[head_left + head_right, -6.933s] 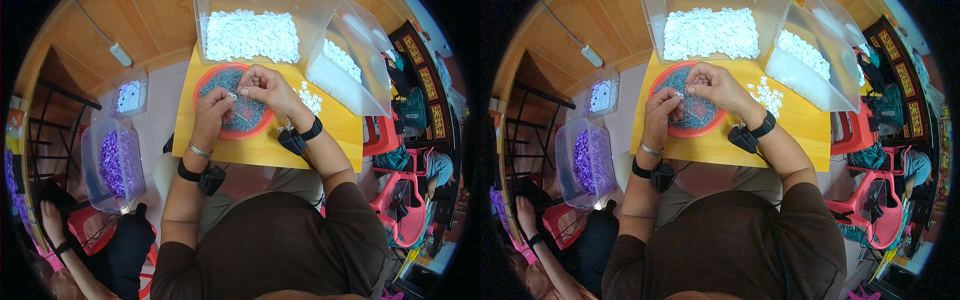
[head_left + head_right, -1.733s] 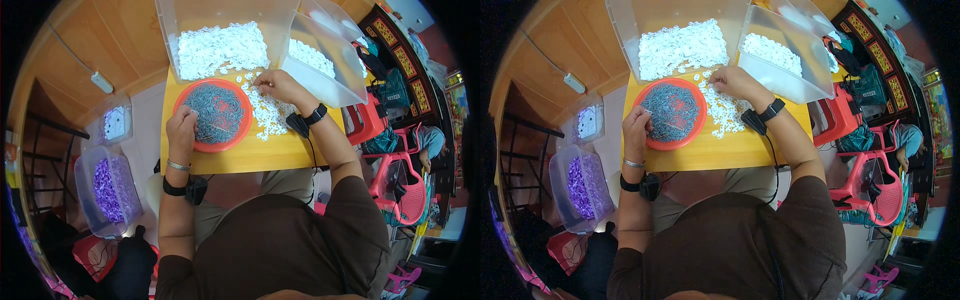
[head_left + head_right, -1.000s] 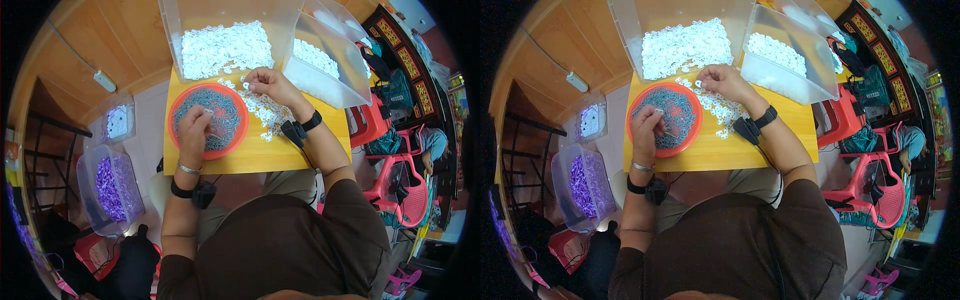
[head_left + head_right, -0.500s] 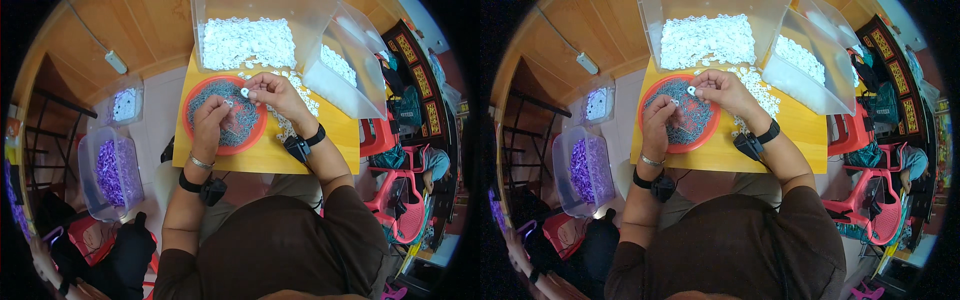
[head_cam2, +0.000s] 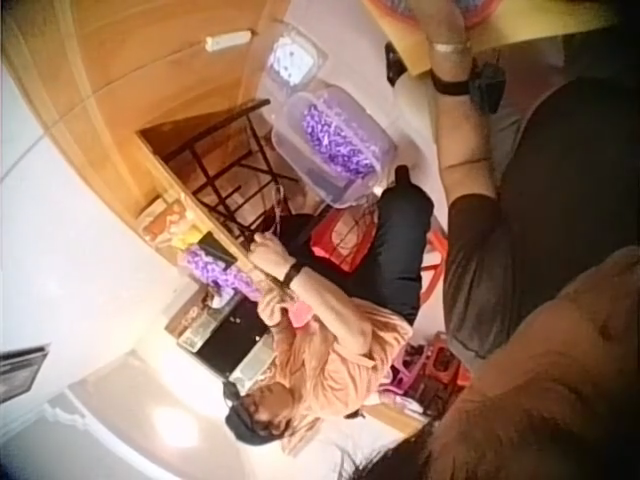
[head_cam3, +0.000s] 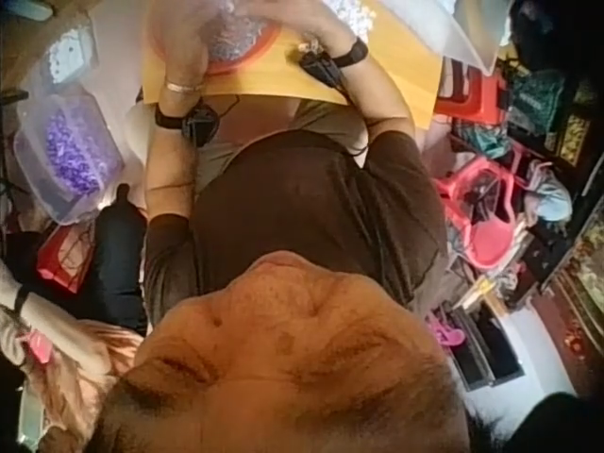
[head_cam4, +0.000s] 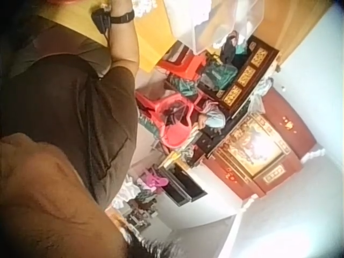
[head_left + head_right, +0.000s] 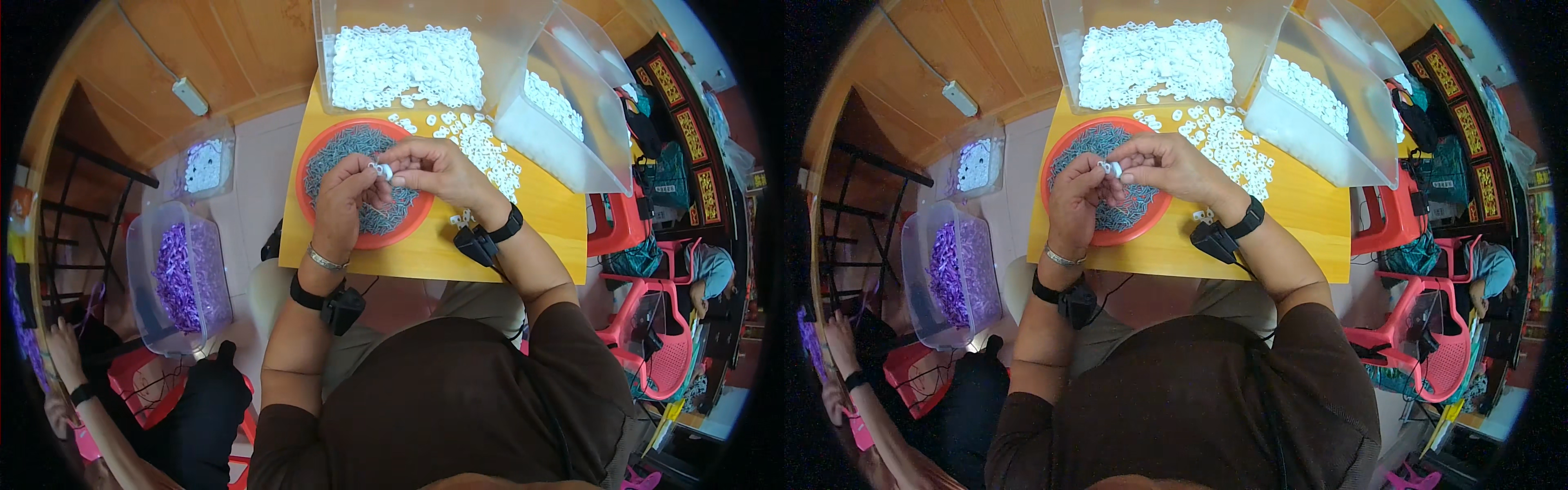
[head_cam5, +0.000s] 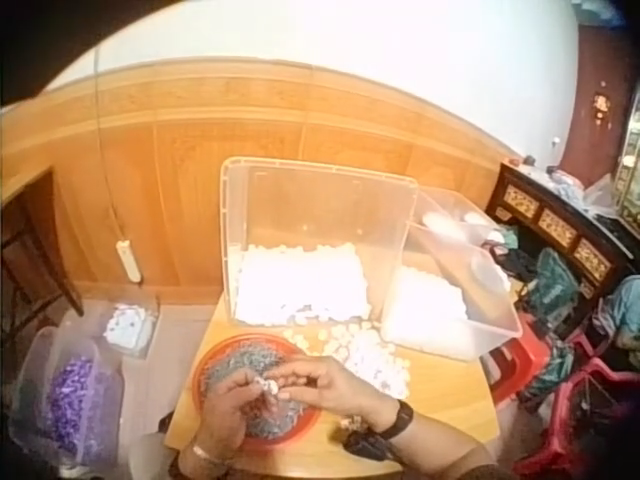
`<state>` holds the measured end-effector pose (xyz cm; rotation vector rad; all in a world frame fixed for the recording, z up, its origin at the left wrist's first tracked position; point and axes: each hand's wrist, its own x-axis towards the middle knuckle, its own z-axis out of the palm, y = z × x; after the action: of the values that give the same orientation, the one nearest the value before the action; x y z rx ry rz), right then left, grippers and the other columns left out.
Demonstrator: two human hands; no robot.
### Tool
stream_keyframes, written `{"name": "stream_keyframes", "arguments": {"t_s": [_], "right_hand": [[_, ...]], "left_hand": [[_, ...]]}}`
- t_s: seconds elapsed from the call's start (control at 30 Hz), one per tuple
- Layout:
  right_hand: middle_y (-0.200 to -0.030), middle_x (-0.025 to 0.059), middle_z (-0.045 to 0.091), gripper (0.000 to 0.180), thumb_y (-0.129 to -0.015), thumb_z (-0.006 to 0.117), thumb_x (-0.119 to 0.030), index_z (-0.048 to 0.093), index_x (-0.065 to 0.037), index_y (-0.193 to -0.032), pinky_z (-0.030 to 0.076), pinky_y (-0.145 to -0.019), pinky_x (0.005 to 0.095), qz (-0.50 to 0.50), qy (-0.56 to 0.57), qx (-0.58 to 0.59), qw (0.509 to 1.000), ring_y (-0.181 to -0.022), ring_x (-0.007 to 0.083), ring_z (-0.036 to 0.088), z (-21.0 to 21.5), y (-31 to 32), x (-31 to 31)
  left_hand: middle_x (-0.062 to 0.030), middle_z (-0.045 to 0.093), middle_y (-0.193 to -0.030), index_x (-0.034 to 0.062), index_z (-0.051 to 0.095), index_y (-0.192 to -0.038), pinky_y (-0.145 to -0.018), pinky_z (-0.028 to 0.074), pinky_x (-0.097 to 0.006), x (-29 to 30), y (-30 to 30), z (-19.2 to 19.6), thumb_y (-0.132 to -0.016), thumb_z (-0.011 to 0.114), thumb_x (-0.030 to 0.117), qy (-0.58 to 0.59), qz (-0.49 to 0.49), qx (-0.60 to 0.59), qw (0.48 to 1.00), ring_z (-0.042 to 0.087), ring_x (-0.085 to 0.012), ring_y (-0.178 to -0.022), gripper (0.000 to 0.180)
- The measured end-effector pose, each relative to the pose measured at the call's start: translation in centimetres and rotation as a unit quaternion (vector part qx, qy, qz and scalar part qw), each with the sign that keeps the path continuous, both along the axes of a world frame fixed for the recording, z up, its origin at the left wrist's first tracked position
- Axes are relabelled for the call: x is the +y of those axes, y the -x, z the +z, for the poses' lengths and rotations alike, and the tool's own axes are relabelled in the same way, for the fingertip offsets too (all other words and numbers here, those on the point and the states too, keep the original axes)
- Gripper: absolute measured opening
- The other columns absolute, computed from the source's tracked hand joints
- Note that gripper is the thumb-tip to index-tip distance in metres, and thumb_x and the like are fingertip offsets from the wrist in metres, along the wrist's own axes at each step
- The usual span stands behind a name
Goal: Assembling small white plastic components onto metal jump rings by hand.
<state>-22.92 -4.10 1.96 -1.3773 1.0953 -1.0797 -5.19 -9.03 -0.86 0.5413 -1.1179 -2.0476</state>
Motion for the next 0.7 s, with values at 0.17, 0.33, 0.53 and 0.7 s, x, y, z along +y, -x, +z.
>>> {"name": "stream_keyframes", "arguments": {"t_s": [0.17, 0.33, 0.53, 0.7], "right_hand": [[-0.081, 0.0009, 0.062, 0.013, -0.083, 0.063, -0.004, 0.06, -0.001, -0.096, 0.047, -0.067, 0.0196, 0.025, 0.014, -0.034, 0.999, -0.073, 0.0059, 0.057, -0.21, -0.37, -0.14], [-0.078, 0.0021, 0.063, 0.011, -0.085, 0.062, -0.007, 0.06, -0.001, -0.094, 0.048, -0.064, 0.0206, -0.048, -0.021, -0.018, 0.998, -0.067, 0.0072, 0.058, -0.77, -0.02, -0.42], [-0.08, 0.0038, 0.065, 0.015, -0.085, 0.062, -0.007, 0.061, -0.001, -0.098, 0.049, -0.061, 0.0197, -0.098, -0.061, -0.108, 0.987, -0.067, 0.0068, 0.06, -0.69, -0.05, -0.58], [-0.08, 0.0042, 0.066, 0.016, -0.085, 0.062, -0.007, 0.061, -0.001, -0.1, 0.05, -0.061, 0.0188, -0.109, -0.073, -0.139, 0.981, -0.066, 0.0065, 0.06, -0.59, 0.0, -0.63]], "left_hand": [[-0.0045, 0.058, -0.072, 0.0041, 0.052, -0.084, -0.055, 0.046, -0.022, -0.02, 0.09, -0.2, -0.091, 0.044, 0.015, -0.029, 0.0, 0.006, 1.0, 0.056, -0.011, -0.062, 0.015], [-0.0048, 0.058, -0.072, 0.0054, 0.051, -0.083, -0.055, 0.044, -0.022, 0.07, -0.02, 0.27, -0.092, 0.043, 0.016, -0.028, 0.022, -0.006, 0.999, 0.056, -0.0115, -0.061, 0.016], [-0.0034, 0.058, -0.07, 0.0067, 0.052, -0.081, -0.053, 0.041, -0.02, 0.13, -0.22, 0.52, -0.09, 0.046, 0.016, 0.023, 0.052, -0.101, 0.993, 0.054, -0.0103, -0.058, 0.014], [-0.0012, 0.057, -0.068, 0.0072, 0.054, -0.08, -0.052, 0.039, -0.019, 0.66, 0.19, 0.52, -0.088, 0.048, 0.014, 0.064, 0.059, -0.151, 0.985, 0.052, -0.0079, -0.058, 0.012]]}}
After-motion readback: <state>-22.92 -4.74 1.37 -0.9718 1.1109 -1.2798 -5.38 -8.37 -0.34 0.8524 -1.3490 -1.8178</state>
